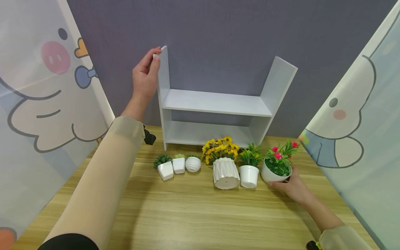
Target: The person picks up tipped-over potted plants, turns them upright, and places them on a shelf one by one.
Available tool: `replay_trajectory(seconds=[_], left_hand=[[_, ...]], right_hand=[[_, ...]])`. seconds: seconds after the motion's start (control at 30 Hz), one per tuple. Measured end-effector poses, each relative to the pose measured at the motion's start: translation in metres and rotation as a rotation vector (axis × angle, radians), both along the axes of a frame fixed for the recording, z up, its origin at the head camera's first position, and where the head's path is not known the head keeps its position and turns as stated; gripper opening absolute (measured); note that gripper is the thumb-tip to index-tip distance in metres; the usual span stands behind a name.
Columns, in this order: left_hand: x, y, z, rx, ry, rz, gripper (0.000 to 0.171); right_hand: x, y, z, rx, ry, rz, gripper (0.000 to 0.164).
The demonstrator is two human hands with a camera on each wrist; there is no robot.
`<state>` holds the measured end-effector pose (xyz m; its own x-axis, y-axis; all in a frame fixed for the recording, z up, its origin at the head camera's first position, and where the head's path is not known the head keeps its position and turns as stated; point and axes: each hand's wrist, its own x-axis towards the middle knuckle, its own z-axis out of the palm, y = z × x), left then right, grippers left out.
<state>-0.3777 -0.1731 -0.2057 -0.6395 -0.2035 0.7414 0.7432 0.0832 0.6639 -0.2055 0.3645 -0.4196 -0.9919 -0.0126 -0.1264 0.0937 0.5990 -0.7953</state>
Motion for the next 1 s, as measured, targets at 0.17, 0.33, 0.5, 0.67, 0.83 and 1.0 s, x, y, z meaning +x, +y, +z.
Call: replay_trajectory(seconds=[0.17, 0.33, 0.5, 0.67, 0.83, 1.0], left_hand=[[0.002, 0.0, 0.0, 0.013, -0.003, -0.013, 0.034], [0.0, 0.001, -0.002, -0.009, 0.0, 0.011, 0.035], [0.0, 0.001, -0.001, -0.035, 0.0, 0.03, 0.037], [0.001, 0.001, 0.0, -0.014, 0.008, 0.01, 0.037], [0.002, -0.001, -0.001, -0.011, 0.004, 0.01, 0.036], [0.003, -0.001, -0.001, -0.014, -0.001, 0.013, 0.035]], right_hand=[[-0.002, 0.003, -0.002, -0.002, 0.002, 0.002, 0.117], [-0.001, 0.005, -0.003, -0.013, -0.003, 0.009, 0.118], [0.001, 0.009, -0.005, -0.076, 0.006, 0.052, 0.11], [0.0, 0.01, -0.005, -0.123, 0.042, 0.109, 0.099], [-0.002, 0.013, -0.004, -0.131, 0.019, 0.12, 0.099], [-0.005, 0.018, -0.004, -0.192, -0.024, 0.137, 0.106]])
